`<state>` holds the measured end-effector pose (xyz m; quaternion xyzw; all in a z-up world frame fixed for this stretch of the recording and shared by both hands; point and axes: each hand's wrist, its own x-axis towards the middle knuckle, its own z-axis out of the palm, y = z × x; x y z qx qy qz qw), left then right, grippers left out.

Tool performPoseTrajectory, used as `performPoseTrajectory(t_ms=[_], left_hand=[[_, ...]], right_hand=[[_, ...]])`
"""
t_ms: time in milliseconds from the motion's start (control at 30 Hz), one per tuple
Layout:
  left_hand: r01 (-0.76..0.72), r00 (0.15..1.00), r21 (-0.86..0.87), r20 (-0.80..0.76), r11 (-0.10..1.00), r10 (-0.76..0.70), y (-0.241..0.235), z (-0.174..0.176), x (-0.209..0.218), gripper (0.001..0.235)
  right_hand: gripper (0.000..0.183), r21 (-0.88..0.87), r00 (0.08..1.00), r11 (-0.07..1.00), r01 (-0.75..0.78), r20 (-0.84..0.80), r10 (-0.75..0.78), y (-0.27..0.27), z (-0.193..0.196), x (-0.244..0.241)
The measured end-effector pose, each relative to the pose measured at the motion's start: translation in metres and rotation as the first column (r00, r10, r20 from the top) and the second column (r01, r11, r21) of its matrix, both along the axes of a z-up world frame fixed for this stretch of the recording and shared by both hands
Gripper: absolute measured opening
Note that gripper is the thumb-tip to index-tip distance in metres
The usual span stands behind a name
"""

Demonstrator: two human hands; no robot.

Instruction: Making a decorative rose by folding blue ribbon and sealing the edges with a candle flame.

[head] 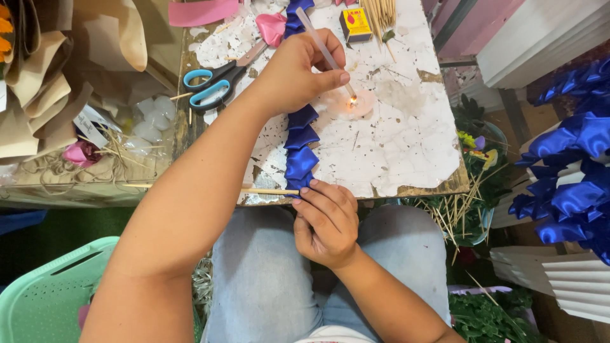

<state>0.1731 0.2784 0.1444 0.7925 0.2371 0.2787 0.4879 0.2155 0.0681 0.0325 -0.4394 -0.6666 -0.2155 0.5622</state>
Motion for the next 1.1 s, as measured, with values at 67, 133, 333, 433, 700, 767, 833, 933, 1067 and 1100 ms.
performPoseTrajectory(t_ms=[67,133,333,433,700,767,833,933,1067,1100], left_hand=[[-0.004,1.000,0.004,-0.004,1.000,0.004,-0.001,0.000,0.000,0.018],[0.002,1.000,-0.022,-0.008,1.000,-0.003,-0.001,0.000,0.000,0.017],[0.001,1.000,-0.029,0.003,1.000,-0.001,0.000,-0.001,0.000,0.018],[-0.014,1.000,-0.031,-0.013,0.999,0.013,0.000,-0.002,0.000,0.018],[-0.075,0.983,-0.110,0.159,0.991,0.092,0.022,0.005,-0.005,0.016],[-0.242,0.964,-0.104,0.086,0.965,0.251,0.022,0.014,-0.015,0.011],[-0.224,0.967,-0.094,0.100,0.970,0.233,0.010,0.025,-0.029,0.010],[-0.201,0.969,-0.078,0.133,0.976,0.210,-0.021,0.041,-0.057,0.009],[-0.176,0.971,-0.058,0.155,0.983,0.183,-0.064,0.035,-0.095,0.008],[-0.168,0.967,-0.118,0.174,0.979,0.187,-0.074,0.025,-0.103,0.018]], right_hand=[[0.021,0.001,1.000,1.000,-0.009,0.001,0.009,-0.001,0.001,0.000],[0.021,-0.011,1.000,1.000,-0.010,0.000,0.010,-0.001,0.000,0.000],[0.022,-0.004,1.000,1.000,-0.002,0.004,0.002,-0.001,-0.001,0.000],[0.020,0.000,1.000,1.000,-0.011,-0.007,0.011,-0.001,-0.001,0.000],[0.016,0.035,0.999,0.999,-0.036,0.032,0.035,0.001,0.009,0.003],[0.014,0.025,0.999,0.999,-0.034,0.041,0.033,0.002,0.003,0.003],[0.016,0.115,0.999,0.993,0.018,-0.031,-0.015,0.008,-0.009,0.002],[0.016,0.086,1.000,0.996,0.000,-0.017,0.002,0.006,-0.006,0.004],[0.016,0.065,1.000,0.998,-0.006,-0.011,0.007,0.002,-0.001,0.002],[0.016,0.043,0.999,0.999,-0.016,-0.027,0.017,0.000,0.001,0.002]])
